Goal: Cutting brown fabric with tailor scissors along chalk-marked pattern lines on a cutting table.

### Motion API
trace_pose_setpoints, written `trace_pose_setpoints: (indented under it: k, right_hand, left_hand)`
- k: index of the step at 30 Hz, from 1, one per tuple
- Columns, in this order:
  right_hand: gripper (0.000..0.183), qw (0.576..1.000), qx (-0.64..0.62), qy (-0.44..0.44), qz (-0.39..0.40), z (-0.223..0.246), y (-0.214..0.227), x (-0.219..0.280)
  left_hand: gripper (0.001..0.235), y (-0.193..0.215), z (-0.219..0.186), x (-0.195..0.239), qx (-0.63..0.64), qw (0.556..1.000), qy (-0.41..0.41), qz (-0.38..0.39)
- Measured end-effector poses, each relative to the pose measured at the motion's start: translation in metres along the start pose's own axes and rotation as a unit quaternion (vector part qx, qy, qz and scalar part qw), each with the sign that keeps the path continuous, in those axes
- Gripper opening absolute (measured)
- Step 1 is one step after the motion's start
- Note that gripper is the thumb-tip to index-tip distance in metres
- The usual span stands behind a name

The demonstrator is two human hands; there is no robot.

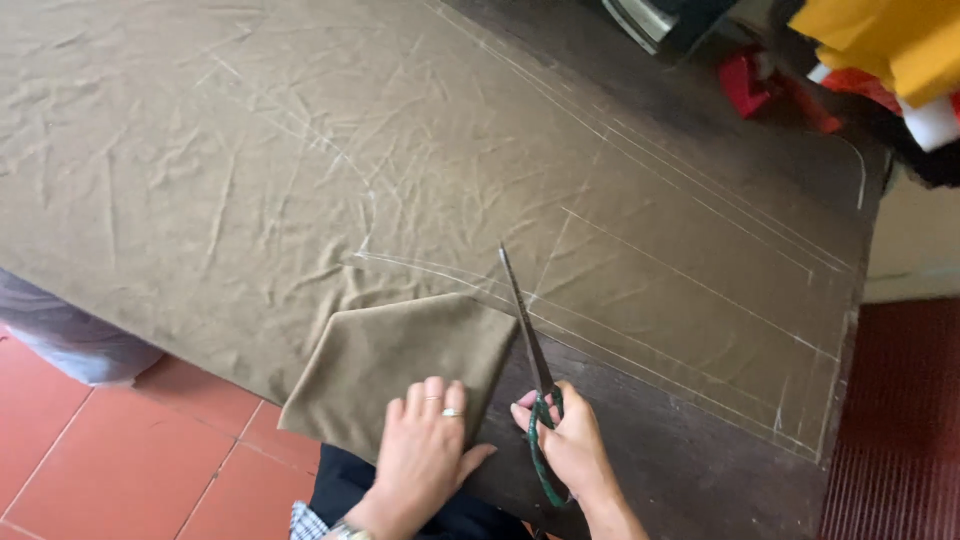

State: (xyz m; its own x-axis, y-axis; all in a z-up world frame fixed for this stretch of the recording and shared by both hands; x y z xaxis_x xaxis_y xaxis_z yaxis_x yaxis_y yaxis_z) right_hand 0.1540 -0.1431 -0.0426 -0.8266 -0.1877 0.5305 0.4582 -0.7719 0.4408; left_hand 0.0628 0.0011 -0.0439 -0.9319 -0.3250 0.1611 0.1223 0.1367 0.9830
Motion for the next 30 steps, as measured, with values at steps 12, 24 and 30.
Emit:
trace_pose_setpoints:
  k: [12, 24, 30]
  right_hand:
    - [0.022, 0.995, -0.083, -0.040, 0.021, 0.001, -0.014, -0.005]
    - [0.029, 0.996, 0.062, -0.010, 0.066, 0.020, -0.039, -0.004]
    - [0.025, 0.989, 0.116, 0.037, 0.089, 0.016, -0.068, 0.003]
  left_hand:
    - [0.034, 0.047, 0.118, -0.016, 0.421, 0.872, 0.208, 0.140]
    - [0.019, 0.084, 0.285, -0.046, 0.736, 0.650, 0.185, 0.045]
    - [0.024, 0.047, 0.337, -0.060, 0.742, 0.641, 0.188, 0.060]
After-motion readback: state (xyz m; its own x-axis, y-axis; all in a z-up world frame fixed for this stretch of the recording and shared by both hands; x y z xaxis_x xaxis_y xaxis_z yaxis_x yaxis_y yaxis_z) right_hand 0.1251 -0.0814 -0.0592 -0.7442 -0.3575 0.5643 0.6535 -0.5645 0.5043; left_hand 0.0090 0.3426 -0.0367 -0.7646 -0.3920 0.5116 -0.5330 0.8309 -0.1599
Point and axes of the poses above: each hand's wrist, its own x-axis away from the middle knuckle, its own y-axis out of the back of the hand, z = x × y, the point moved 6 cm from there along -x, towards the middle knuckle, and after that the axes turned 8 degrees about y, right-handed, at the moved point
